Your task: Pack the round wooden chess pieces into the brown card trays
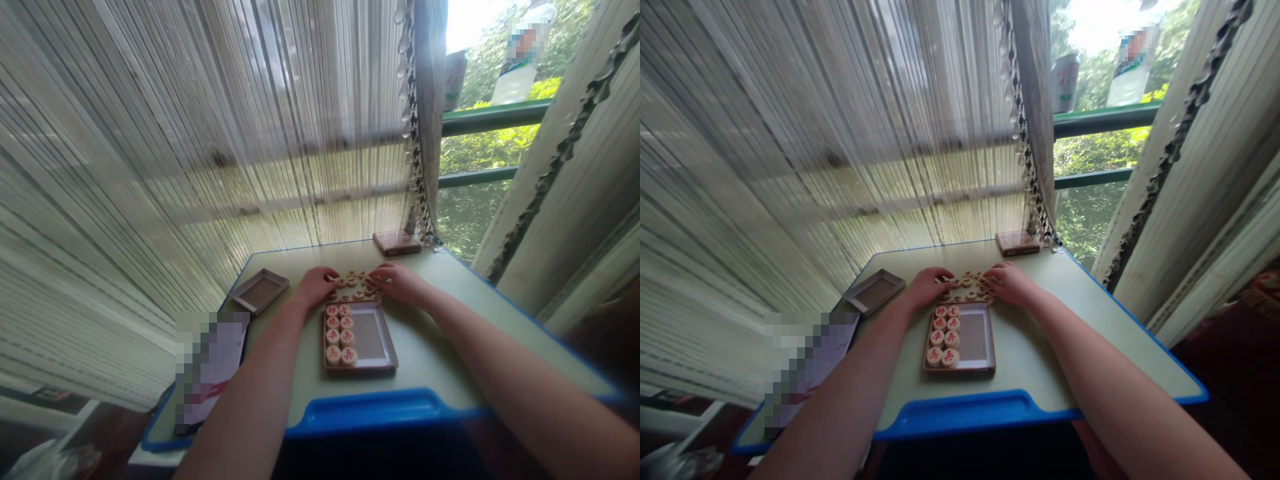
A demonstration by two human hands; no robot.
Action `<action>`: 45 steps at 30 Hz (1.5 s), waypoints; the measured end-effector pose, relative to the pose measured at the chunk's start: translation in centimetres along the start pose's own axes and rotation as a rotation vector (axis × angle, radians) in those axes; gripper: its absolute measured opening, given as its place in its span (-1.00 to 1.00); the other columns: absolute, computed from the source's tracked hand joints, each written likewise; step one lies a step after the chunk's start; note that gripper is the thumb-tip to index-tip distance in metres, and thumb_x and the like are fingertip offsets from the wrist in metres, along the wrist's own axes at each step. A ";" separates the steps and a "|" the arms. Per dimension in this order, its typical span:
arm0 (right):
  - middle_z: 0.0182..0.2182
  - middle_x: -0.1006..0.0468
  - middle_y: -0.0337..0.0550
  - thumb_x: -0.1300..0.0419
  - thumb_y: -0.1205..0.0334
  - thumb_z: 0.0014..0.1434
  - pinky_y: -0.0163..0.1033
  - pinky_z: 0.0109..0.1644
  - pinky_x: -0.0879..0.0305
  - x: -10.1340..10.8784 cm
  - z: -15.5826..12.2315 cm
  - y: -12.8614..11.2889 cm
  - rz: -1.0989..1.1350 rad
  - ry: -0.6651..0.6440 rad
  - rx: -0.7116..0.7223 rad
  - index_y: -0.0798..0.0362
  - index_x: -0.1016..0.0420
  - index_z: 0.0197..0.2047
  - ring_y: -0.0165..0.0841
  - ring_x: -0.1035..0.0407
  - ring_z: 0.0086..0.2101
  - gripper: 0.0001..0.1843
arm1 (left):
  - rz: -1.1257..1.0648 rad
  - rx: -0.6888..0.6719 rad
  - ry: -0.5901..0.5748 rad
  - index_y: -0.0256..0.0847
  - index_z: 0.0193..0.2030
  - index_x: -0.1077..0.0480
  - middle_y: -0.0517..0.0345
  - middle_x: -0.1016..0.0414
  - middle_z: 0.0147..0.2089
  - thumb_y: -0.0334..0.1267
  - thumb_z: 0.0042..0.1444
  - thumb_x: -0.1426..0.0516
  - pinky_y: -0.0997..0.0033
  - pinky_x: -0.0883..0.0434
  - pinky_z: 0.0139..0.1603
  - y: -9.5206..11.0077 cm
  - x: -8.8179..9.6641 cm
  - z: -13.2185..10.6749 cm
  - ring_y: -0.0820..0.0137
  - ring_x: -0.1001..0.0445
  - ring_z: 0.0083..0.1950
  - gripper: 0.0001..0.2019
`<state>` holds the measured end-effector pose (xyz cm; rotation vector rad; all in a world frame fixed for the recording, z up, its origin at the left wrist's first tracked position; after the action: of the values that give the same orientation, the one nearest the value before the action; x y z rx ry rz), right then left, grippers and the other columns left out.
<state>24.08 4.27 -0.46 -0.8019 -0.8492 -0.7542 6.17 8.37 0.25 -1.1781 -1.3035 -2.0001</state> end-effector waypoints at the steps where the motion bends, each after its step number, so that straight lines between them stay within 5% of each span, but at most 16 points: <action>1: -0.24 -0.53 -0.08 -0.07 0.26 0.11 -0.20 -0.08 -0.24 0.1 0.0 0.0 -0.003 0.007 -0.003 0.03 -0.54 -0.18 -0.28 -0.37 -0.22 -0.74 | 0.004 0.002 0.019 -0.22 -0.21 -0.50 0.09 -0.54 -0.27 -0.18 -0.06 -0.14 0.44 -0.37 -0.17 0.1 0.2 0.0 0.36 -0.47 -0.25 -0.72; 8: -0.27 -0.52 -0.10 -0.11 0.27 0.07 -0.18 -0.07 -0.22 0.1 -0.2 -1.0 0.040 0.009 0.027 0.01 -0.56 -0.26 -0.29 -0.35 -0.23 -0.78 | -0.013 -0.007 0.158 -0.20 -0.24 -0.51 0.12 -0.56 -0.27 -0.22 0.01 -0.07 0.46 -0.36 -0.16 0.9 1.4 -0.1 0.39 -0.47 -0.26 -0.76; 18: -0.33 -0.51 -0.10 -0.12 0.29 0.02 -0.22 -0.12 -0.23 -0.2 -0.1 -0.6 0.026 0.007 -0.031 0.02 -0.55 -0.33 -0.30 -0.35 -0.28 -0.82 | -0.007 -0.106 0.063 -0.27 -0.29 -0.51 0.11 -0.53 -0.42 0.01 0.09 0.05 0.50 -0.28 -0.36 2.8 1.4 -1.2 0.42 -0.41 -0.38 -0.56; 25: -0.35 -0.48 -0.11 -0.11 0.25 0.03 -0.29 -0.24 -0.22 0.4 -0.4 0.7 -0.015 0.023 -0.169 0.01 -0.54 -0.31 -0.33 -0.35 -0.34 -0.81 | 0.012 -0.001 -0.122 -0.27 -0.52 -0.50 0.12 -0.49 -0.54 0.10 0.07 0.08 0.50 -0.23 -0.43 2.5 0.6 -2.2 0.44 -0.40 -0.49 -0.48; 30: -0.40 -0.47 -0.16 -0.12 0.10 0.04 -0.33 -0.33 -0.20 0.0 -0.5 0.1 0.013 -0.029 -0.148 -0.04 -0.54 -0.29 -0.38 -0.33 -0.43 -0.77 | 0.052 0.009 -0.138 -0.25 -0.52 -0.50 0.11 -0.49 -0.54 0.13 0.05 0.07 0.49 -0.22 -0.46 2.5 0.2 -2.5 0.42 -0.40 -0.49 -0.47; 38: -0.35 -0.50 -0.13 -0.08 0.20 0.05 -0.33 -0.31 -0.19 0.1 -0.6 0.2 -0.043 -0.025 -0.222 -0.01 -0.54 -0.32 -0.37 -0.34 -0.39 -0.79 | 0.020 0.030 -0.148 -0.28 -0.48 -0.52 0.06 -0.51 -0.48 0.12 0.09 0.12 0.48 -0.25 -0.42 2.3 0.0 -2.7 0.41 -0.41 -0.45 -0.44; 45: -0.40 -0.51 -0.15 -0.17 0.01 -0.05 -0.35 -0.40 -0.13 0.1 -0.6 0.2 -0.034 -0.082 -0.261 -0.01 -0.54 -0.33 -0.36 -0.33 -0.41 -0.72 | 0.062 0.018 -0.157 -0.28 -0.49 -0.51 0.11 -0.46 -0.58 0.14 0.05 0.08 0.47 -0.18 -0.47 2.3 0.0 -2.8 0.42 -0.36 -0.51 -0.45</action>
<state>24.48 3.81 -0.74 -1.0579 -0.8491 -0.8780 6.72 4.84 0.88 -1.3733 -1.3393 -1.8805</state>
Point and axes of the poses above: each hand's wrist, its own z-axis towards the middle knuckle, its own x-axis out of the back of the hand, y = z × x, the point moved 7 cm from there along z, towards the middle knuckle
